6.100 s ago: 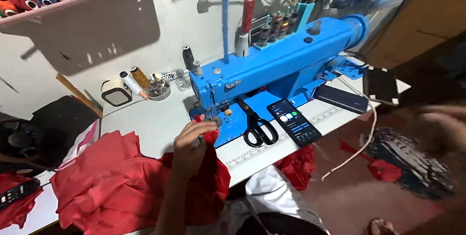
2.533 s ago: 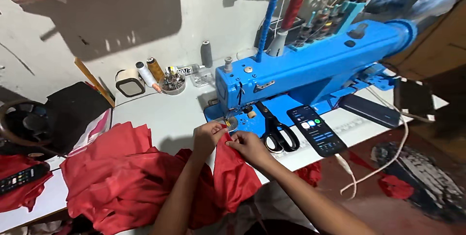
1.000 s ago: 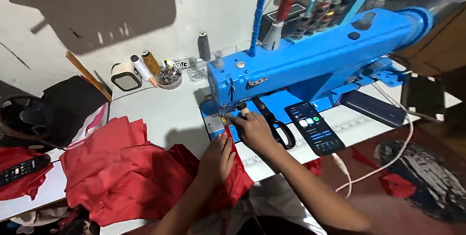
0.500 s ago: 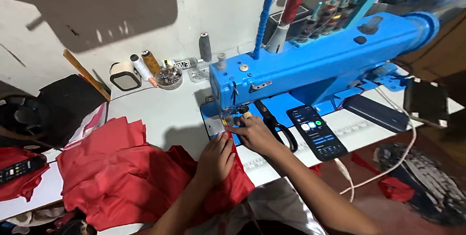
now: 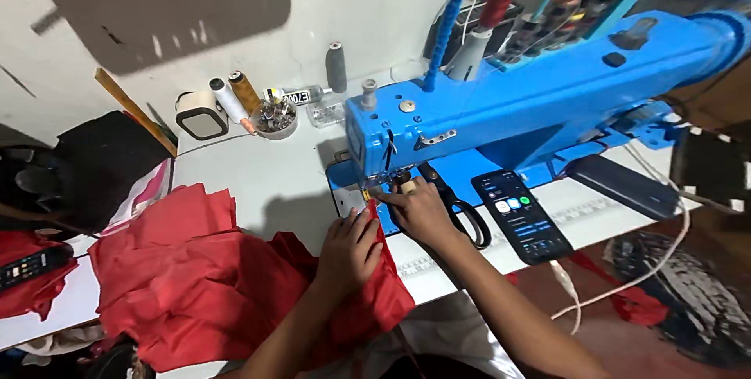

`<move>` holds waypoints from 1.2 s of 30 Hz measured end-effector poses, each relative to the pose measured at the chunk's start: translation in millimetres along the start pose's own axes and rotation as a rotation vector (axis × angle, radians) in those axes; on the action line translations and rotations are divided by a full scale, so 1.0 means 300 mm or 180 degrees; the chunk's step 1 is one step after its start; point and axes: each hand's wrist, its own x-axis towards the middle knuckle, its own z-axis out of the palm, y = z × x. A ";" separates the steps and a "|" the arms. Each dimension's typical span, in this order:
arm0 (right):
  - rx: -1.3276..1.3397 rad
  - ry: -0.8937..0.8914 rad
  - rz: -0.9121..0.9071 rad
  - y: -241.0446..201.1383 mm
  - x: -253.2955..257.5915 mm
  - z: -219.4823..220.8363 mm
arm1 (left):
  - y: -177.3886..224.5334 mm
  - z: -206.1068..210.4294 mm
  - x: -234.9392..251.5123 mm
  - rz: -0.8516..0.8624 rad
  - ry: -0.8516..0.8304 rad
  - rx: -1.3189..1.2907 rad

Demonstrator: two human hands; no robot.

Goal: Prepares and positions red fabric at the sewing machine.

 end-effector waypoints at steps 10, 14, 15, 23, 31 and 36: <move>0.0110 0.0087 0.0226 -0.006 0.003 0.005 | 0.000 -0.001 -0.001 -0.0007 -0.0045 -0.0048; 0.0991 -0.0266 0.0176 -0.041 0.004 -0.029 | 0.000 -0.002 -0.001 0.0013 -0.0010 -0.0104; 0.1012 -0.0405 0.0225 -0.049 0.009 -0.034 | 0.000 -0.001 -0.003 0.0046 -0.0001 -0.0114; 0.0705 -0.0658 -0.0230 -0.012 0.014 -0.048 | 0.004 -0.012 -0.033 0.0346 0.0049 -0.0172; 0.0279 -0.0449 -0.0620 0.010 0.021 -0.040 | 0.002 -0.012 -0.027 0.0391 -0.0050 -0.0230; 0.0323 0.0101 -0.0207 0.037 0.009 -0.076 | 0.005 -0.011 -0.027 0.0412 -0.0081 -0.0176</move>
